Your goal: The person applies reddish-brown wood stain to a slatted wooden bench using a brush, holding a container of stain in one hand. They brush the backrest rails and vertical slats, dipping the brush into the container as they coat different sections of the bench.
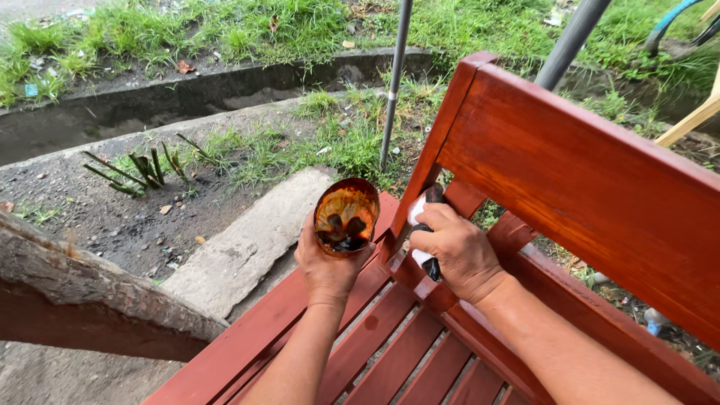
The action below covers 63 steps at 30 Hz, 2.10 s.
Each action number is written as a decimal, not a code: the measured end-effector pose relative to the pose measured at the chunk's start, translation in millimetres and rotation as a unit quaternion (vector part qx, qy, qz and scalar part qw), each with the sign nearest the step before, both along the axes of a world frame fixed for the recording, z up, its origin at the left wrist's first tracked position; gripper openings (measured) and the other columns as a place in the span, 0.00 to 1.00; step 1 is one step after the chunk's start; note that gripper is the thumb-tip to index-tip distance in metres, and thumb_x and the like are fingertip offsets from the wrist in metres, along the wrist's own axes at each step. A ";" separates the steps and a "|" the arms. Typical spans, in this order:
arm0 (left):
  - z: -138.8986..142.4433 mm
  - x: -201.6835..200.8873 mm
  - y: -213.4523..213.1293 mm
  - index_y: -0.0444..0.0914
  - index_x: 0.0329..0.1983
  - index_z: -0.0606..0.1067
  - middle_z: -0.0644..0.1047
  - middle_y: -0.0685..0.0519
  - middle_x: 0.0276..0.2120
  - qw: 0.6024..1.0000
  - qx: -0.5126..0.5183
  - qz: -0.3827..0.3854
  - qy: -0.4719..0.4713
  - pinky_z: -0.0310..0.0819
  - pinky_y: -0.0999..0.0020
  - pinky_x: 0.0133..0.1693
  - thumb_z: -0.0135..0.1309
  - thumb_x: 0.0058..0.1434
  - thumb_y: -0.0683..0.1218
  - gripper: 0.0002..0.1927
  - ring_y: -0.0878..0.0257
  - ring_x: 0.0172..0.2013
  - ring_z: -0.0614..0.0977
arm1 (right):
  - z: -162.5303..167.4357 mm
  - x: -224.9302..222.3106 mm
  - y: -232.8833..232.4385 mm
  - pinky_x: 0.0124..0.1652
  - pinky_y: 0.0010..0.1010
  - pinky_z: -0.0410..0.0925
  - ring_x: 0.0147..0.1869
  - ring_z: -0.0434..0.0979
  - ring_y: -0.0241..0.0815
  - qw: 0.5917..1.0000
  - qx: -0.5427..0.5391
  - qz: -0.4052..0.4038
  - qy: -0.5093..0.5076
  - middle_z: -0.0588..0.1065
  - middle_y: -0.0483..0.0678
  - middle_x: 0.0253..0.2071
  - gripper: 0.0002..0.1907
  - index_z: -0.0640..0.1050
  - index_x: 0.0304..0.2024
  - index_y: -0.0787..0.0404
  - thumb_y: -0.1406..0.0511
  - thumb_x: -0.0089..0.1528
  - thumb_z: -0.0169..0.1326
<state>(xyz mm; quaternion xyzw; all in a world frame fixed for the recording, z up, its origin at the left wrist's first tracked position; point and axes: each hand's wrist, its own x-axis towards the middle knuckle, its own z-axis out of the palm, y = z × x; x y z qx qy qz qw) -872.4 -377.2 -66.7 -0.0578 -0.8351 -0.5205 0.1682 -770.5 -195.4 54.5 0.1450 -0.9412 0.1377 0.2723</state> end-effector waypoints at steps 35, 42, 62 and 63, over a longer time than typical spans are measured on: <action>4.9 6.6 -4.8 0.47 0.68 0.62 0.74 0.51 0.57 0.999 -0.001 -0.019 0.031 0.65 0.53 0.59 0.81 0.25 0.55 0.63 0.49 0.57 0.73 | -175.5 -28.8 -18.4 0.45 0.38 0.70 0.49 0.72 0.47 0.983 0.036 -0.067 -0.167 0.69 0.45 0.36 0.04 0.78 0.27 0.52 0.68 0.52 0.58; 3.7 3.7 -7.9 0.47 0.68 0.62 0.73 0.51 0.57 1.000 0.002 -0.005 0.026 0.64 0.54 0.60 0.81 0.29 0.54 0.61 0.48 0.56 0.72 | -196.0 -22.9 -34.0 0.43 0.39 0.71 0.51 0.72 0.47 0.966 0.003 -0.092 -0.240 0.69 0.45 0.37 0.10 0.78 0.27 0.51 0.72 0.48 0.57; 2.8 2.4 -5.8 0.49 0.67 0.63 0.76 0.52 0.54 0.999 0.029 -0.010 0.014 0.69 0.53 0.58 0.80 0.27 0.54 0.61 0.50 0.55 0.76 | -136.7 31.0 -29.6 0.49 0.36 0.74 0.50 0.81 0.50 0.940 -0.281 -0.135 0.139 0.77 0.53 0.46 0.13 0.74 0.41 0.59 0.72 0.56 0.63; 3.6 2.9 -5.8 0.49 0.67 0.63 0.76 0.53 0.54 0.999 0.037 -0.011 0.011 0.69 0.54 0.58 0.80 0.27 0.54 0.60 0.51 0.55 0.77 | -145.1 32.1 -32.7 0.50 0.35 0.74 0.51 0.81 0.50 0.940 -0.290 -0.126 0.127 0.77 0.52 0.46 0.13 0.75 0.41 0.58 0.72 0.57 0.63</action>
